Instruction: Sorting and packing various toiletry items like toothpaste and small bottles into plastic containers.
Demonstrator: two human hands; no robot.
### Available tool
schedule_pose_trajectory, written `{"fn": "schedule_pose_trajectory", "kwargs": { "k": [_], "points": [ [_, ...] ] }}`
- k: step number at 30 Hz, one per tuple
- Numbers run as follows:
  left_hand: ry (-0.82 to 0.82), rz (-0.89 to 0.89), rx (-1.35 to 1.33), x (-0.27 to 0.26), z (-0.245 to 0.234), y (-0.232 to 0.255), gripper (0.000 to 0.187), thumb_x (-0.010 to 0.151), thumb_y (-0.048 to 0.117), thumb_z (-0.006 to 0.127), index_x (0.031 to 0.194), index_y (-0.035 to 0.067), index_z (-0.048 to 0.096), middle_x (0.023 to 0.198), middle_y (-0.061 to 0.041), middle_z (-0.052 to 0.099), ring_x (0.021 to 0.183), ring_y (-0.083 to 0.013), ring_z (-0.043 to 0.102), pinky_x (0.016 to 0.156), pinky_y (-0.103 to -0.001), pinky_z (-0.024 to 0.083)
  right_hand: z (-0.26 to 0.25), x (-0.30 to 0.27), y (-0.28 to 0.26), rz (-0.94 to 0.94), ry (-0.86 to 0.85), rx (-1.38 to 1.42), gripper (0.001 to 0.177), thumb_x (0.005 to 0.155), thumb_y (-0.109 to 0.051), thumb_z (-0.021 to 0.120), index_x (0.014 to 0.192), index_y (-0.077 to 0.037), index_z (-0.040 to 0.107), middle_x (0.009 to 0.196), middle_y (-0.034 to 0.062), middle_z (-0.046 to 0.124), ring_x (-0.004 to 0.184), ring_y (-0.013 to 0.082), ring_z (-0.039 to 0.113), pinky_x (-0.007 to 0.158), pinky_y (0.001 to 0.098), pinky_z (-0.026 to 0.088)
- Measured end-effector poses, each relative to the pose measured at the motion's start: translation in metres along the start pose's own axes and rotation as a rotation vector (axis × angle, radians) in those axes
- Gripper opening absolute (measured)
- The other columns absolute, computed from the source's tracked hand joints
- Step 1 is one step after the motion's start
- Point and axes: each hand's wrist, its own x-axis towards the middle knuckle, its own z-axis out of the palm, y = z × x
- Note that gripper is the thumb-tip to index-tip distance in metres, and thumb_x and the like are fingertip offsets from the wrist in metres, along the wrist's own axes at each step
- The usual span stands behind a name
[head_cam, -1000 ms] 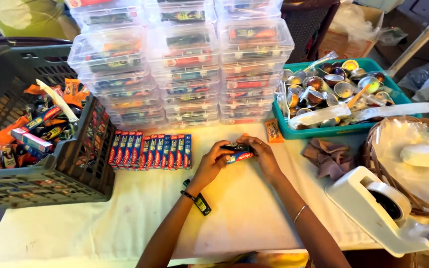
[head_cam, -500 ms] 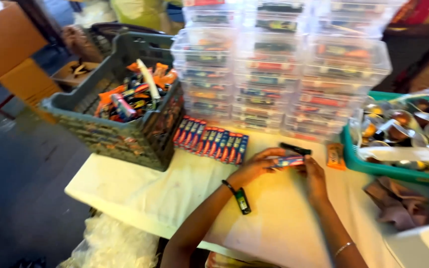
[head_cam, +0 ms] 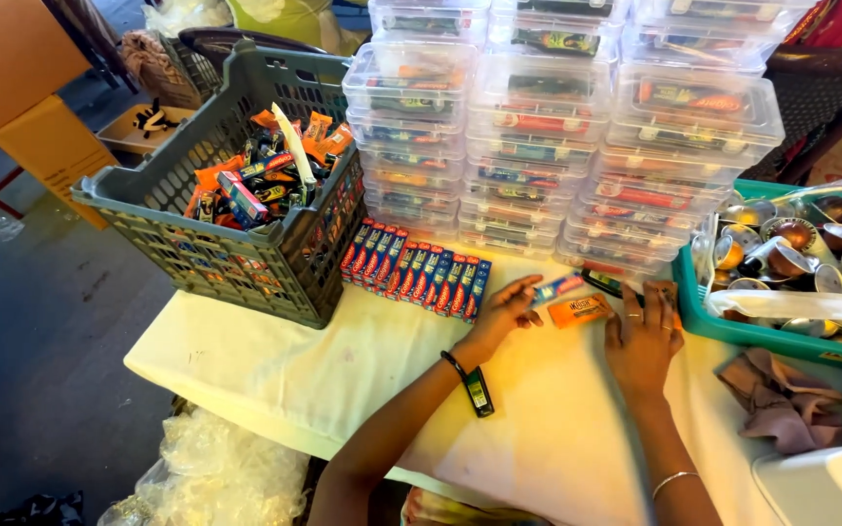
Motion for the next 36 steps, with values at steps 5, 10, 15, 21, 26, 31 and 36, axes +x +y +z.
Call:
{"fn": "schedule_pose_trajectory", "kwargs": {
  "k": [5,10,15,21,26,31,36],
  "points": [
    [0.077,-0.187,-0.57,0.018,-0.031,-0.024,0.038,0.106,0.038,0.052,0.137,0.016,0.06,0.114,-0.003,0.072,0.079,-0.0108,0.062,0.07,-0.027,0.05,0.015,-0.007,0.021,0.167,-0.261,-0.104,0.051,0.092,-0.026,0.066,0.143,-0.022,0.062,0.149,0.0091,0.052,0.138,0.038,0.042,0.103,0.0603,0.032],
    [0.038,-0.18,-0.602,0.018,-0.036,-0.027,0.035,0.11,0.035,0.05,0.133,0.012,0.061,0.114,-0.002,0.072,0.084,-0.0119,0.062,0.071,-0.028,0.051,0.017,-0.007,0.027,0.299,-0.334,-0.216,0.049,0.093,-0.031,0.068,0.14,-0.02,0.063,0.146,0.0069,0.052,0.135,0.0397,0.041,0.102,0.0618,0.032],
    [0.029,-0.175,-0.575,0.013,-0.028,-0.013,0.039,0.11,0.036,0.052,0.139,0.012,0.061,0.118,-0.004,0.071,0.091,-0.014,0.064,0.077,-0.029,0.051,0.025,-0.007,0.04,0.203,-0.238,-0.224,0.034,0.09,-0.026,0.075,0.124,-0.019,0.071,0.133,0.0025,0.063,0.132,0.0349,0.052,0.101,0.0568,0.041],
    [0.065,-0.212,-0.565,0.0,-0.011,0.022,0.046,0.101,0.042,0.054,0.139,0.016,0.059,0.122,-0.007,0.071,0.102,-0.0181,0.068,0.091,-0.037,0.054,0.017,0.004,0.026,0.539,-0.279,0.713,0.032,0.099,-0.01,0.074,0.132,-0.01,0.07,0.113,0.0082,0.074,0.094,0.0162,0.066,0.082,0.0253,0.053],
    [-0.011,-0.163,-0.363,0.002,-0.014,0.009,0.045,0.1,0.031,0.066,0.14,0.013,0.058,0.125,-0.005,0.067,0.107,-0.0188,0.069,0.092,-0.034,0.051,-0.005,0.015,0.005,0.405,-0.33,0.864,0.033,0.09,0.001,0.071,0.122,-0.005,0.073,0.123,0.0052,0.068,0.102,0.0137,0.067,0.088,0.0282,0.056],
    [-0.163,-0.338,-0.219,-0.024,0.016,0.066,0.042,0.098,0.032,0.061,0.137,0.016,0.057,0.124,-0.001,0.07,0.102,-0.0163,0.072,0.079,-0.03,0.052,-0.008,0.015,-0.003,0.305,-0.475,1.065,0.049,0.092,0.003,0.068,0.138,-0.011,0.06,0.125,0.0066,0.068,0.114,0.0143,0.066,0.098,0.0265,0.052],
    [-0.153,-0.106,-0.42,-0.006,-0.009,0.012,0.044,0.1,0.018,0.068,0.142,0.009,0.055,0.117,-0.01,0.068,0.089,-0.0213,0.068,0.07,-0.034,0.052,0.0,0.008,-0.006,0.447,-0.506,0.829,0.075,0.09,-0.015,0.063,0.158,-0.025,0.034,0.13,0.0034,0.068,0.104,0.02,0.067,0.091,0.0348,0.052]
  ]
}}
